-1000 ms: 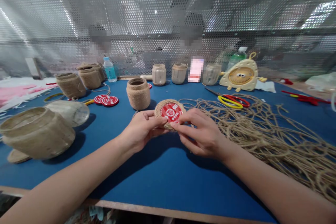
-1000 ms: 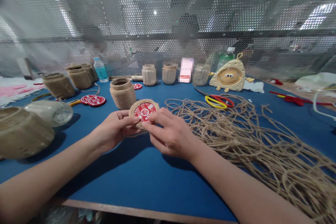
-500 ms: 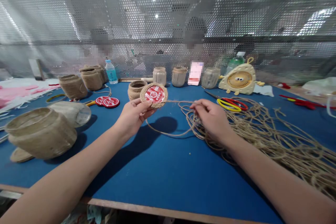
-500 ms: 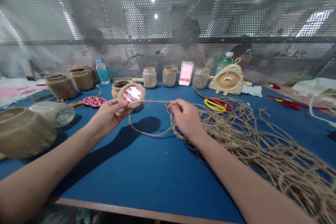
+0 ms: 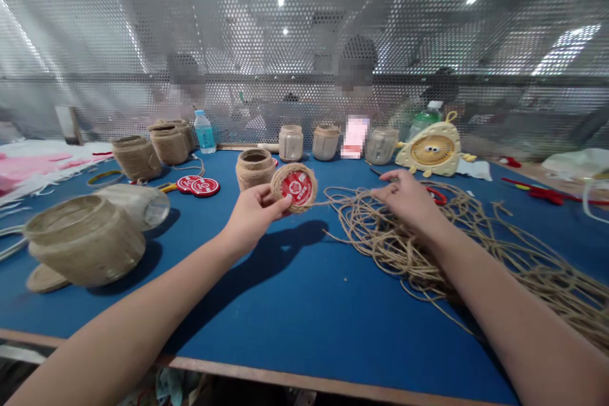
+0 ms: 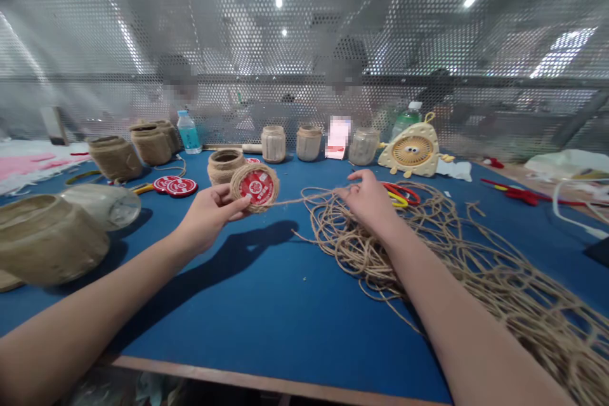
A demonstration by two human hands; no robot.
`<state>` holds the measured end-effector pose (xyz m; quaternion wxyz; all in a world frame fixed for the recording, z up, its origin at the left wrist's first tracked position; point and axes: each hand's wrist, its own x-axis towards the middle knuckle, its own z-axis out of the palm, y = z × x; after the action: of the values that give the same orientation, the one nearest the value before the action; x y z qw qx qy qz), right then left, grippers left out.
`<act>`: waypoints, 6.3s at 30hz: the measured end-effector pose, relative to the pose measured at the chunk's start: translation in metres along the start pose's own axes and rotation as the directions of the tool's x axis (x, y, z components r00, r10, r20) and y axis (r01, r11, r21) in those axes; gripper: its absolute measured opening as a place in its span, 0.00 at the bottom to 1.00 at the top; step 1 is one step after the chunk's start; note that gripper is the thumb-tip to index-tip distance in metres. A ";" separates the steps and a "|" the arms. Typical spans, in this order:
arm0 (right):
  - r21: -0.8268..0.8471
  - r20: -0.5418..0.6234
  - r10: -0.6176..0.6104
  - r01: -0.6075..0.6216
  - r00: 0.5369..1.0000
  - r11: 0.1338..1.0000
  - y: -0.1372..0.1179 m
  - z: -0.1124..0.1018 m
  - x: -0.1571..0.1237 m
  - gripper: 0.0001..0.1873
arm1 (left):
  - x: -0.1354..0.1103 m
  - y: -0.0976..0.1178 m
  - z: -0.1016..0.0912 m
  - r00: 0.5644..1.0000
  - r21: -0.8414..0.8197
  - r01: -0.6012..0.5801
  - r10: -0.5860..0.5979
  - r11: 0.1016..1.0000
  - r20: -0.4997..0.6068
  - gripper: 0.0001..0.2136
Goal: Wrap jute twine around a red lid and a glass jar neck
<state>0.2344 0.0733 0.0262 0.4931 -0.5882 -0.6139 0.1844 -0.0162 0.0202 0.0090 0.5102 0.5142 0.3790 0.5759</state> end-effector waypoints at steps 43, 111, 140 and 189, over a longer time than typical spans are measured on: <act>-0.227 0.226 -0.775 0.805 0.590 0.548 -0.033 0.038 -0.077 0.03 | -0.019 -0.001 0.014 0.985 0.256 -0.014 -0.031 0.966 0.168 0.12; 0.570 0.670 0.100 -0.596 0.735 0.565 -0.040 0.049 -0.085 0.16 | -0.019 -0.009 0.017 0.941 0.044 -0.035 0.018 0.998 0.337 0.17; 0.487 0.599 0.117 -0.476 0.792 0.732 -0.038 0.054 -0.087 0.20 | -0.019 -0.008 0.020 0.976 0.062 0.025 -0.038 0.998 0.215 0.13; -0.068 0.174 -0.794 0.812 0.582 0.580 -0.032 0.034 -0.073 0.07 | -0.019 -0.005 0.017 0.981 0.049 -0.040 0.030 0.998 0.190 0.12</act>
<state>0.1762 0.0118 0.0080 0.4411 -0.2665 -0.8544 -0.0661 0.0002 0.0009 0.0032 0.5200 0.5863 0.3348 0.5232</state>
